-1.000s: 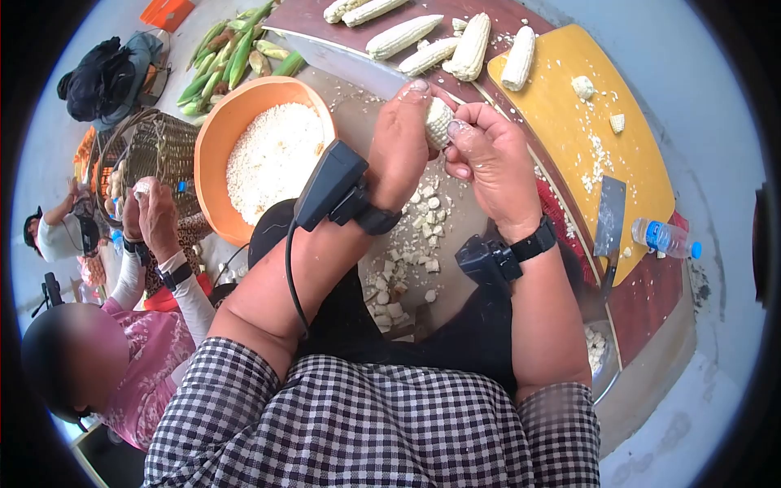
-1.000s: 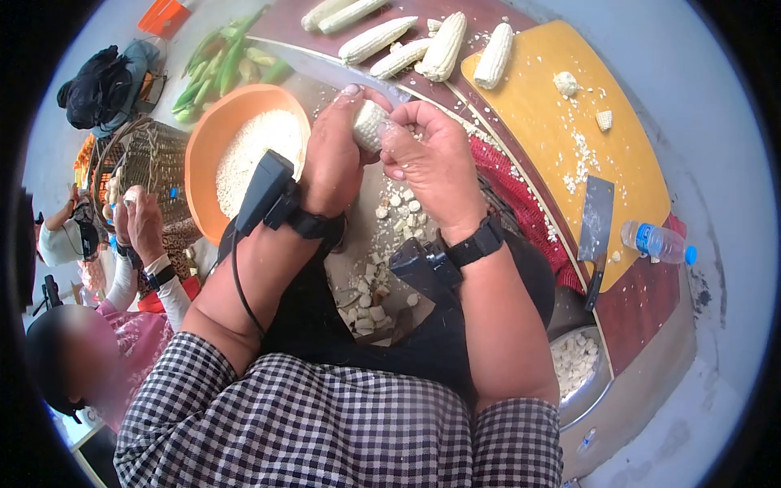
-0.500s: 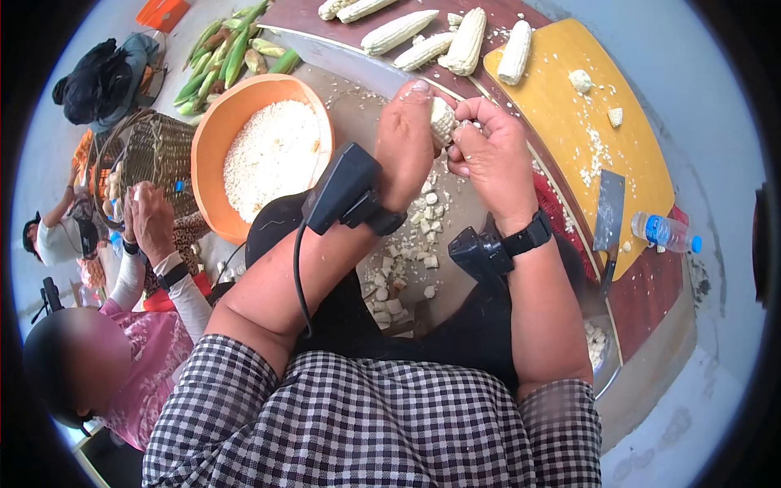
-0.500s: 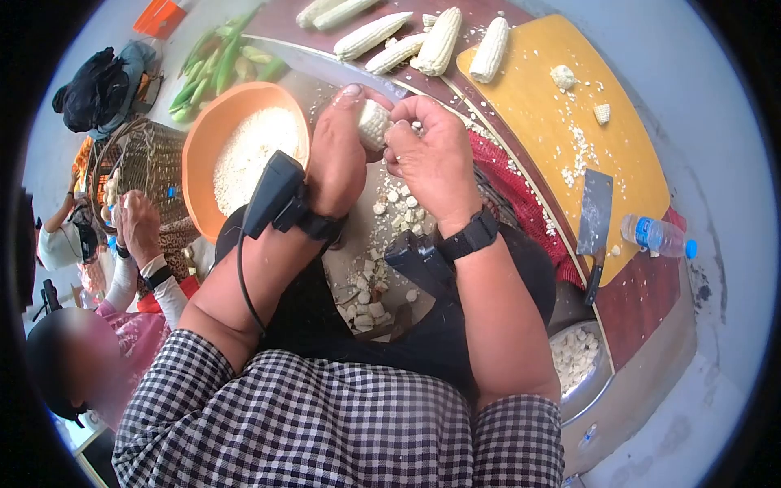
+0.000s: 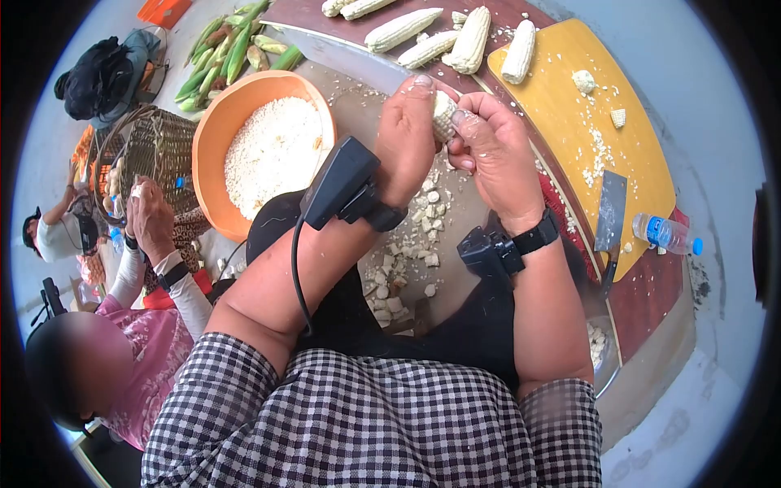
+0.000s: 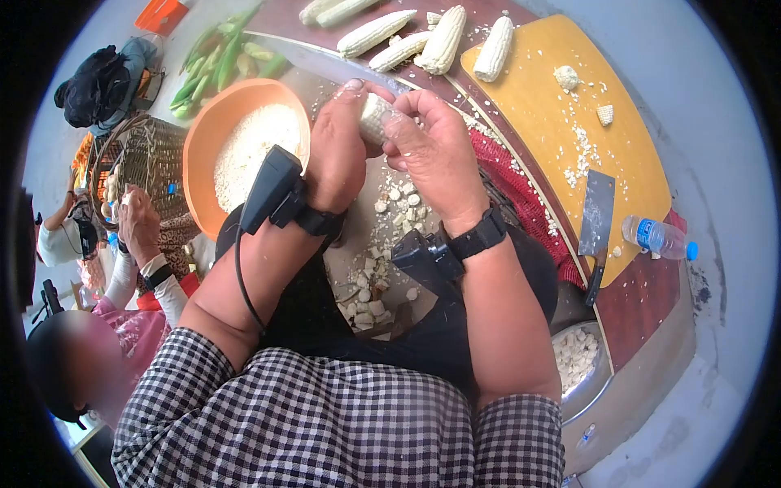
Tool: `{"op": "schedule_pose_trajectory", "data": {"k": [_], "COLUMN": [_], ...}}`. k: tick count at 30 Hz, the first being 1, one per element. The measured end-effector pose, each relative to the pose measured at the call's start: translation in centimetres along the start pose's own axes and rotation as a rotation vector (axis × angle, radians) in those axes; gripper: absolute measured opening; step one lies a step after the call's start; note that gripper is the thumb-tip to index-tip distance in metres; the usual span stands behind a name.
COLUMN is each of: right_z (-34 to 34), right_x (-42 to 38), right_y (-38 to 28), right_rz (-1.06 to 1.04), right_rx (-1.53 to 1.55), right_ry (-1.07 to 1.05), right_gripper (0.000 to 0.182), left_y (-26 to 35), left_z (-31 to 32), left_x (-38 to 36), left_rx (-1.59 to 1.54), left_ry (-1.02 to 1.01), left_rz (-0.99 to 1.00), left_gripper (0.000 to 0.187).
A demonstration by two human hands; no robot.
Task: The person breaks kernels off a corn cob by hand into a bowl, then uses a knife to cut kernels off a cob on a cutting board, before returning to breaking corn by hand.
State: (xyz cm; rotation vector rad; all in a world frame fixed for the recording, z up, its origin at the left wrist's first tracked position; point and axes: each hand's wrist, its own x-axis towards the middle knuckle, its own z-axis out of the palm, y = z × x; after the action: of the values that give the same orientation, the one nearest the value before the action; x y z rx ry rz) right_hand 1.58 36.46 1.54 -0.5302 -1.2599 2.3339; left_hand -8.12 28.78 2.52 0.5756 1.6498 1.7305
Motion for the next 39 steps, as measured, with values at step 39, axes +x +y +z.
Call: {"op": "schedule_pose_trajectory", "data": {"k": [39], "right_z": [0.2], "right_x": [-0.2], "right_y": [-1.5], "right_rz": [-0.057], "right_rx": [0.096], "right_ry": [0.138], "right_gripper": [0.012], "left_y": [0.8], "left_z": [-0.6], "left_x": [0.3], "left_rx": [-0.062], "left_ry": [-0.314], "left_rz": [0.015], "left_gripper": [0.04]}}
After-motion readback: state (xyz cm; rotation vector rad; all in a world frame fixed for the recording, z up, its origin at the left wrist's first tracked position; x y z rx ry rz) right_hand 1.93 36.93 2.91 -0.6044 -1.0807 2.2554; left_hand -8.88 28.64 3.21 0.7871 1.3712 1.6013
